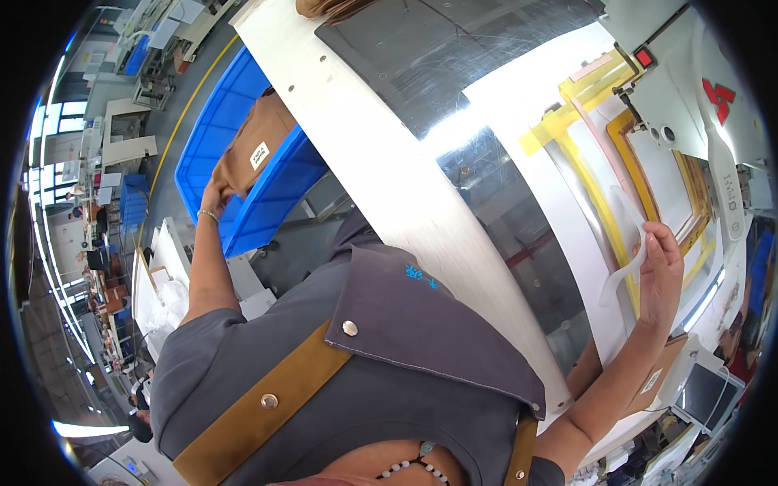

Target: Operating an automated industrial sewing machine to stitch leather brand labels onto leather pieces.

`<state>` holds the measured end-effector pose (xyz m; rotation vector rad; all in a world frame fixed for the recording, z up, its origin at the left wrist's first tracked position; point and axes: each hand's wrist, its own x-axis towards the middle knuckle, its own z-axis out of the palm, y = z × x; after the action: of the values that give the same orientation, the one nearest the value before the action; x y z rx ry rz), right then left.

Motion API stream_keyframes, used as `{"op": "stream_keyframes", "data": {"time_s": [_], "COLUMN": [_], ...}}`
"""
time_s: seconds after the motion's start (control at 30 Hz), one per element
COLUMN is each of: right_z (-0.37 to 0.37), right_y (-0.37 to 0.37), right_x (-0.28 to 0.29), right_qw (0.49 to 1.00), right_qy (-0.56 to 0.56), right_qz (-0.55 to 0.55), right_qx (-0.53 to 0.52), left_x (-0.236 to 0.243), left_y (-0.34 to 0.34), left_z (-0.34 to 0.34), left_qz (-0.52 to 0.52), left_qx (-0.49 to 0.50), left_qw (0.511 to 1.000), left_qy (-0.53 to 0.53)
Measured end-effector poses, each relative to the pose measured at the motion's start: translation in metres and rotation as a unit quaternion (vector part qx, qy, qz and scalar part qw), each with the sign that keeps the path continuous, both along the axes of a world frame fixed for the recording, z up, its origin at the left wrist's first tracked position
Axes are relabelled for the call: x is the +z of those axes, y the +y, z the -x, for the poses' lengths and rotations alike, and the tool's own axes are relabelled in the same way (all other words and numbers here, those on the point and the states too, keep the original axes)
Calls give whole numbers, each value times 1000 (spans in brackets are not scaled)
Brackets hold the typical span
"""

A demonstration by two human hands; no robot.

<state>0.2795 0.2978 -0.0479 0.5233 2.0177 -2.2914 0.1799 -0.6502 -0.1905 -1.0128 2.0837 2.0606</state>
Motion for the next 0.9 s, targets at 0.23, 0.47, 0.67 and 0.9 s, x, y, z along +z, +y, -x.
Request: {"op": "stream_keyframes", "data": {"time_s": [0.23,0.47,0.67,0.9], "right_z": [2,-3,1,62], "right_y": [0,7,19,25], "right_x": [2,5,33,81], "right_qw": [1000,999,971,894], "right_qy": [-8,3,-78,-18], "right_qz": [-30,-44,-215,-445], "right_qx": [0,-2,-73,-48], "left_x": [-29,-49,-46,102], "left_y": [-1,102,82,269], "left_z": [8,83,108,212], "left_qz": [653,686,724,417], "left_qx": [-41,-298,-340,-216], "left_qw": [753,663,600,772], "left_qy": [-71,-33,12,429]}}
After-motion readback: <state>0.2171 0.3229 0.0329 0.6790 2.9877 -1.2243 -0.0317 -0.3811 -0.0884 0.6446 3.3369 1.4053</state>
